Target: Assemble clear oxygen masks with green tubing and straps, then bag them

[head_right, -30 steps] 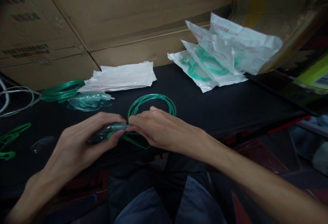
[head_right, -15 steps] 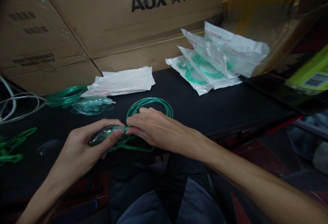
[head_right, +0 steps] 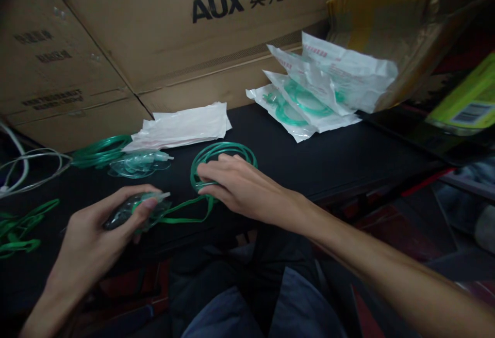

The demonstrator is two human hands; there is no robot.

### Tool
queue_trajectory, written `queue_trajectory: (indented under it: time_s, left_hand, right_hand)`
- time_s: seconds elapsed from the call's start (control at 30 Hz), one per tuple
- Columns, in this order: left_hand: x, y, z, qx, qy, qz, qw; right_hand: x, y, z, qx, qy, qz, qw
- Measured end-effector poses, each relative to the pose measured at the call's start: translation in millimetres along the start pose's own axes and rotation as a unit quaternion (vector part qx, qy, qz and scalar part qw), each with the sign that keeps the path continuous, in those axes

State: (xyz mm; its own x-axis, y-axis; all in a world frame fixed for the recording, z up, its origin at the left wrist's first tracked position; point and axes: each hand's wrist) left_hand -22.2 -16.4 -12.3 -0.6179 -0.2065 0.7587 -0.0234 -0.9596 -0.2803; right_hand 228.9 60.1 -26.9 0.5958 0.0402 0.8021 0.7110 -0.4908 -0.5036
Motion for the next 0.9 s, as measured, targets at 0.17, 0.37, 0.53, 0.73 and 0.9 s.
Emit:
queue_trajectory:
  time_s: [0.17,0.37,0.53,0.73,0.9]
  left_hand:
    - [9.2,5.7,-13.3,-0.015,-0.016,0.032,0.999]
    - [7.1,-1.8,-19.0,-0.067,-0.094,0.041,0.992]
    - [4.0,-10.0,-11.0,-0.154,-0.151,0.094,0.972]
    - [-3.2,-43.4,38.6,-0.123,-0.151,0.026,0.980]
    - [-26.8,-84.5,56.5,-0.049,-0.215,-0.066,0.973]
  right_hand:
    - [0.8,-0.6,-1.5,-0.026,-0.014,0.011,0.999]
    - [5.1,5.8,-5.8,-0.065,0.038,0.059,0.995]
    - [3.1,14.5,-4.3,-0.082,0.075,0.048,0.993]
    - [6.4,19.6,-11.1,-0.071,0.152,0.044,0.985]
    - [13.6,26.3,-17.1,-0.090,0.290,0.019,0.953]
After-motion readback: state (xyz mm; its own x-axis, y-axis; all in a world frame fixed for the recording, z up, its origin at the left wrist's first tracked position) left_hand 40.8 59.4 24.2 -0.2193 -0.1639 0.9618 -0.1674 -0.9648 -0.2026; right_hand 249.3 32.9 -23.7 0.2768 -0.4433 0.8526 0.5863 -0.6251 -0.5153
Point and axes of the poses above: each hand's wrist, its own y-axis away from the middle knuckle, its own x-axis out of the back of the hand, z = x × y, and after that the axes turned 4 degrees about y, right-handed
